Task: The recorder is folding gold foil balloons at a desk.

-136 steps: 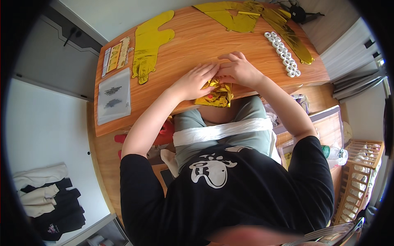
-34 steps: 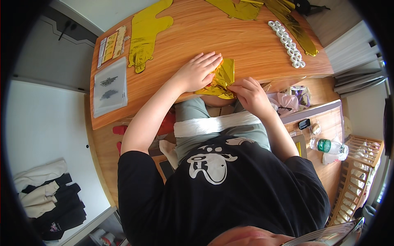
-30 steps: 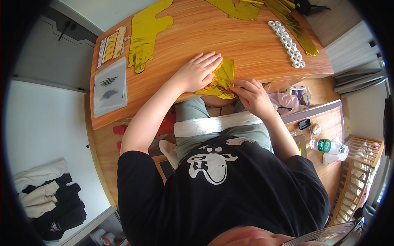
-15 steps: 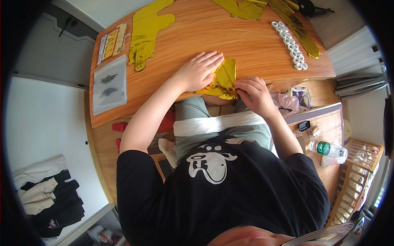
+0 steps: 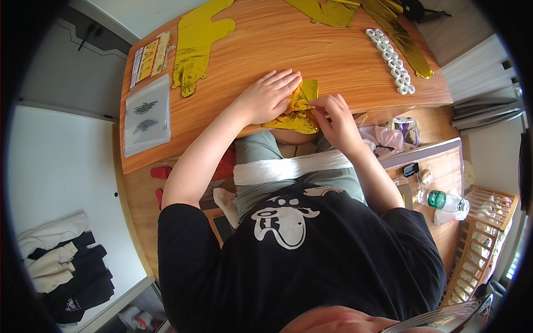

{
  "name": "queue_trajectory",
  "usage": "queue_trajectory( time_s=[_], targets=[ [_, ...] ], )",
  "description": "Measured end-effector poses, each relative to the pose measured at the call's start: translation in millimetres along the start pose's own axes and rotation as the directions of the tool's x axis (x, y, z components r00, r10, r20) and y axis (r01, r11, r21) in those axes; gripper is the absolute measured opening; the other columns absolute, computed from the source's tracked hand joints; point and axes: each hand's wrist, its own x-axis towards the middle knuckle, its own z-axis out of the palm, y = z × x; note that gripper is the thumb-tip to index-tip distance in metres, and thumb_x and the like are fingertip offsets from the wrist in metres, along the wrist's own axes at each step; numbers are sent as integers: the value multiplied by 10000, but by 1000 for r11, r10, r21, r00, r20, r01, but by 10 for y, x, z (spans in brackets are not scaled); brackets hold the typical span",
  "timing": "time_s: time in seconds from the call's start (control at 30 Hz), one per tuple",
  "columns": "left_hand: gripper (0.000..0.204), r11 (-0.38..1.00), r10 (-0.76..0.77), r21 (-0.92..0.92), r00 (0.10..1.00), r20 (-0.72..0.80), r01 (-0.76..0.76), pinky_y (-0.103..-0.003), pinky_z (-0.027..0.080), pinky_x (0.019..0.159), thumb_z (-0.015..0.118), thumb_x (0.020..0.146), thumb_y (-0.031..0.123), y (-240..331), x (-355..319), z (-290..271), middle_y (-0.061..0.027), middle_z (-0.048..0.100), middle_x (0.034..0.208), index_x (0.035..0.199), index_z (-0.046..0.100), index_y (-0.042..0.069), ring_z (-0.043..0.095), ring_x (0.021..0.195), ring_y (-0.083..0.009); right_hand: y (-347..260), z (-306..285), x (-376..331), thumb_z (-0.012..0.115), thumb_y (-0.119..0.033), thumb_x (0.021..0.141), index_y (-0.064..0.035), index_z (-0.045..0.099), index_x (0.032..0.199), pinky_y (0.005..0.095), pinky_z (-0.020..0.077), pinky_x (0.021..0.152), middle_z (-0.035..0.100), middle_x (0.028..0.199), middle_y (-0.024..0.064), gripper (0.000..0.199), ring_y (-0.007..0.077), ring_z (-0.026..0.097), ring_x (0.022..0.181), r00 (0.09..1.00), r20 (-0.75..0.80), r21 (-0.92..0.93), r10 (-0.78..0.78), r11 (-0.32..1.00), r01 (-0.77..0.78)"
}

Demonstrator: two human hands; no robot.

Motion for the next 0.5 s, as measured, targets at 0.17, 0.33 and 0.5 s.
queue_trajectory(
  time_s=[0.17,0.33,0.5],
  targets=[
    [624,1000,-5,-7,1000,9,5,-477,235,1275,477,1071,285,7,3,-2,-126,341,1670,1636,285,104,311,1547,-299,-23,47,13,654,-6,942,-3,670,1067,410,512,852,672,954,141,126,342,618,901,999,11,-2,40,999,-40],
    [611,1000,2,5,1000,-29,-2,-494,267,1262,487,1065,319,0,-3,29,-95,375,1659,1614,335,98,340,1535,-287,-89,-2,-55,682,-30,920,-36,699,1034,385,491,872,677,980,116,115,316,625,931,996,47,-82,70,994,-66],
    [638,1000,-2,-10,1000,10,2,-477,238,1277,501,1045,252,16,2,-12,-121,348,1668,1630,300,91,314,1545,-296,11,-197,-176,726,-57,863,-89,748,1083,363,455,914,698,1119,60,223,263,629,1045,980,171,-258,-101,956,144]
  ],
)
